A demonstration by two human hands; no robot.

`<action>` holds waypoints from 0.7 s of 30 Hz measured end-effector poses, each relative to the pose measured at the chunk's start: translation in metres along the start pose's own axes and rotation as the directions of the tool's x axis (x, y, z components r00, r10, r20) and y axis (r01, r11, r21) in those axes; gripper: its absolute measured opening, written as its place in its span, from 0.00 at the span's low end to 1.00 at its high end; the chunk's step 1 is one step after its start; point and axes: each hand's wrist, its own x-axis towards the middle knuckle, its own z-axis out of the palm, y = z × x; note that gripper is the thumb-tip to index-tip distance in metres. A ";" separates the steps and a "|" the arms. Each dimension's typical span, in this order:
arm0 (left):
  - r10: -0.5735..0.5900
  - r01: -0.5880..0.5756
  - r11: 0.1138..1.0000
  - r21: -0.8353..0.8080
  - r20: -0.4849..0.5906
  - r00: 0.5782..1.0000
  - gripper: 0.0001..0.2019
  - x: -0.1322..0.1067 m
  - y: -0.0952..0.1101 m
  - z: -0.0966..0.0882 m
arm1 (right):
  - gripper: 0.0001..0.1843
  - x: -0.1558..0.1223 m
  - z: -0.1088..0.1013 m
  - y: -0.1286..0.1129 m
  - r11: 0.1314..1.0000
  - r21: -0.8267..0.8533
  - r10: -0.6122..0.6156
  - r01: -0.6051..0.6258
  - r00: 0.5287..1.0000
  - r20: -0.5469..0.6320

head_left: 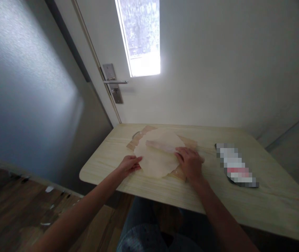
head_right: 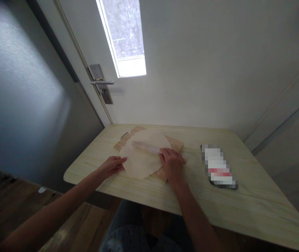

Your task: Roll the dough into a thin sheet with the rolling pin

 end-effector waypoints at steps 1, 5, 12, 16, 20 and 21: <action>0.012 -0.011 1.000 0.016 -0.019 1.000 0.06 0.001 -0.002 0.000 | 0.13 0.001 -0.001 0.001 1.000 -0.006 -0.007 0.007 1.000 0.013; 0.052 -0.048 0.998 0.043 -0.095 0.994 0.10 -0.001 -0.005 0.005 | 0.13 0.002 -0.003 0.006 0.999 -0.037 -0.017 0.018 0.999 0.032; 0.062 -0.062 0.998 0.002 -0.112 0.992 0.11 -0.009 0.001 0.021 | 0.14 0.001 -0.003 0.009 0.996 -0.049 0.077 -0.081 0.994 -0.072; 0.210 -0.193 0.969 0.152 -0.106 0.972 0.10 -0.004 0.012 0.029 | 0.16 0.001 -0.004 0.014 0.985 -0.005 0.171 -0.174 0.971 -0.165; 0.353 -0.336 0.918 0.212 -0.051 0.934 0.09 0.003 0.037 0.035 | 0.15 0.001 -0.004 0.017 0.977 0.033 0.211 -0.209 0.957 -0.198; 0.379 -0.363 0.908 0.210 -0.040 0.924 0.09 0.004 0.045 0.037 | 0.14 0.001 -0.004 0.018 0.976 0.036 0.217 -0.214 0.955 -0.202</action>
